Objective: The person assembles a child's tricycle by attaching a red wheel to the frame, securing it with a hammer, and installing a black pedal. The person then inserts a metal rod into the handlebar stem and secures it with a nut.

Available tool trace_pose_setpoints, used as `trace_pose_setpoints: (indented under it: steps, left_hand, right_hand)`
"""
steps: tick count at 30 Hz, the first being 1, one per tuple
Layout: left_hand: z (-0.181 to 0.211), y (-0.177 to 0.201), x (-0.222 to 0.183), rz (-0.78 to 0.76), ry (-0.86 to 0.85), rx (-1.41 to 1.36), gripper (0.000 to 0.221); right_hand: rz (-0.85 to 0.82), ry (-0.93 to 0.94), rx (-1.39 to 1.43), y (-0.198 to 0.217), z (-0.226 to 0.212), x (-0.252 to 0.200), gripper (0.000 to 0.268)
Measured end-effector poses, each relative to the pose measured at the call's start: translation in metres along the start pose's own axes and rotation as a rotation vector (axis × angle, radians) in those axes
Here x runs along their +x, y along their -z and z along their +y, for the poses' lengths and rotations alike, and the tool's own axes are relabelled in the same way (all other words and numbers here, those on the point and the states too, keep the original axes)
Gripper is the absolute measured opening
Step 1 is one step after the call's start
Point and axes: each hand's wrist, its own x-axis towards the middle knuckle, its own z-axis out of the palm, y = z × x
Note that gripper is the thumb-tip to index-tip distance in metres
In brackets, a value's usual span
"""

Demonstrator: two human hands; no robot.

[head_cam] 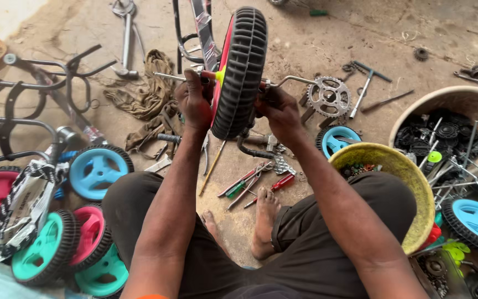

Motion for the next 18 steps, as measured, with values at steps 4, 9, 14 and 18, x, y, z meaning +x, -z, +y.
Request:
trace_pose_setpoints:
  steps: [4, 9, 14, 18]
  left_hand:
    - [-0.031, 0.023, -0.005, 0.018, 0.059, 0.118, 0.06]
    - [-0.031, 0.081, 0.003, 0.061, 0.037, 0.205, 0.059]
    - [0.002, 0.12, -0.008, 0.141, 0.011, 0.159, 0.06]
    - [0.027, 0.137, -0.024, 0.245, 0.075, 0.186, 0.054]
  right_hand:
    - [0.076, -0.209, -0.309, -0.004, 0.028, -0.002, 0.031]
    - [0.002, -0.186, -0.57, -0.022, 0.057, 0.015, 0.026]
    - [-0.151, -0.262, -0.745, -0.041, 0.064, 0.031, 0.032]
    - [-0.198, -0.382, -0.851, -0.055, 0.058, 0.044, 0.036]
